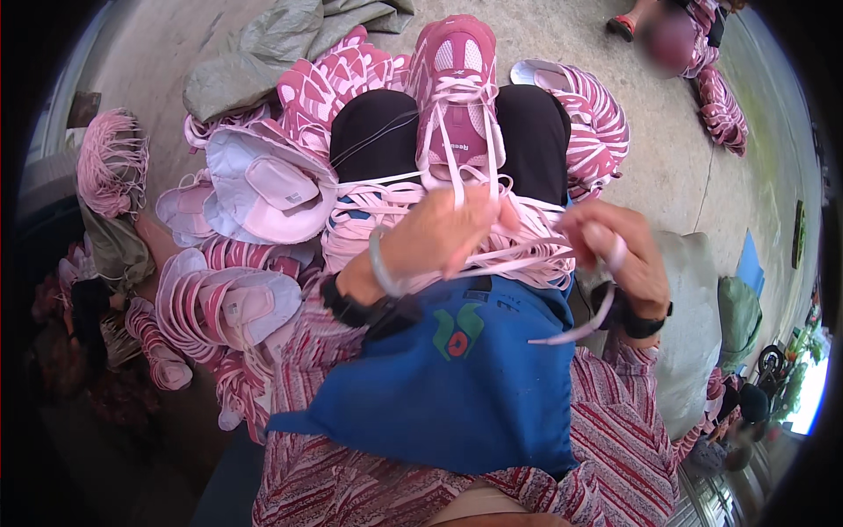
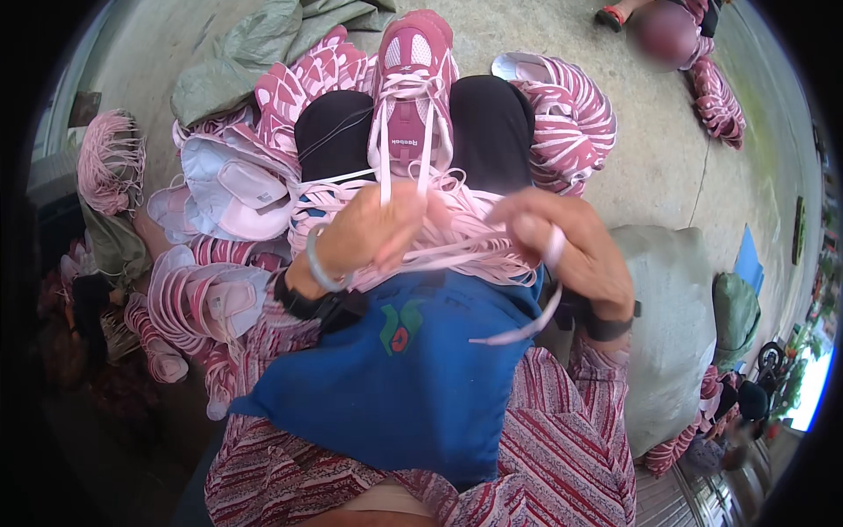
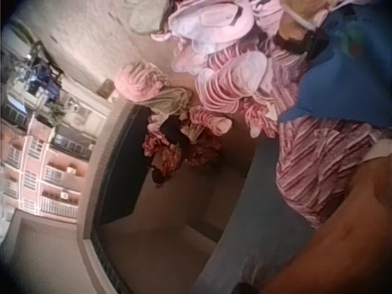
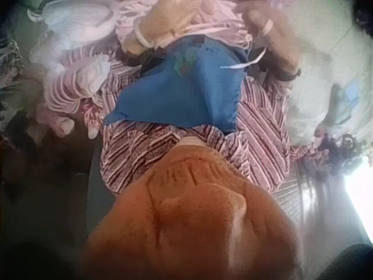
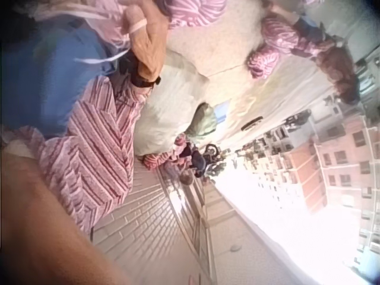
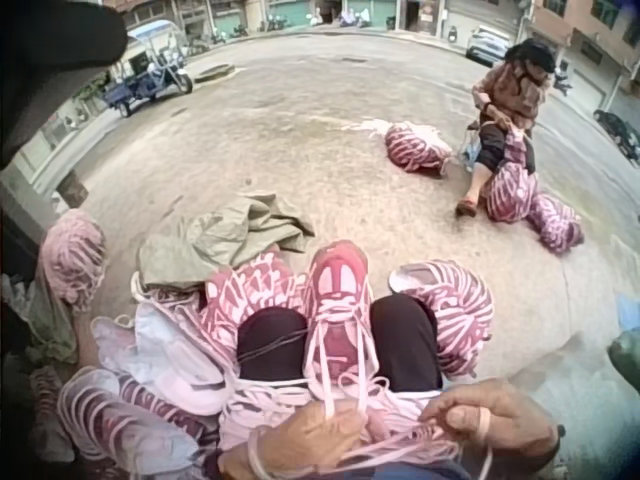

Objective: Lacing shoelaces into multiple pairs of pink sneakers.

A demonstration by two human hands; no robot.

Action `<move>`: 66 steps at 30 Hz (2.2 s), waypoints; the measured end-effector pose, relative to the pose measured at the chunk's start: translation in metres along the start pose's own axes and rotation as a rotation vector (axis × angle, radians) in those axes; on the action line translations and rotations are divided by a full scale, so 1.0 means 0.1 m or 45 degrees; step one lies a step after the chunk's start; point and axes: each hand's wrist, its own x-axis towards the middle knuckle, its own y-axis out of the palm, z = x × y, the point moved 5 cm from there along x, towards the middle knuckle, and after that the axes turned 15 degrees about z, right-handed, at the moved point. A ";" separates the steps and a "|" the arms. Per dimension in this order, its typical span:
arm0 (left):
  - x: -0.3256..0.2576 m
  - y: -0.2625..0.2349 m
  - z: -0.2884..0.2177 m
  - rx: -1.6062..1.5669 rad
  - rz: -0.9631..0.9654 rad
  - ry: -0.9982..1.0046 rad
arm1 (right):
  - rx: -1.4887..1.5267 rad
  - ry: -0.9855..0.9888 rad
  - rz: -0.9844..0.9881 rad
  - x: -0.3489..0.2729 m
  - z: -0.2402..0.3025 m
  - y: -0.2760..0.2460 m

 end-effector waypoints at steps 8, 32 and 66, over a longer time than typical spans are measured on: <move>0.07 0.43 0.08 0.527 0.309 0.025 | 1.009 0.031 0.107 0.95 -0.72 0.62; 0.18 -0.94 -0.17 1.515 -1.117 0.128 | -0.110 -0.016 0.065 0.93 -0.56 0.30; -0.66 -0.27 0.33 0.033 -0.980 -0.008 | -0.692 -0.116 -0.012 0.97 -0.41 0.42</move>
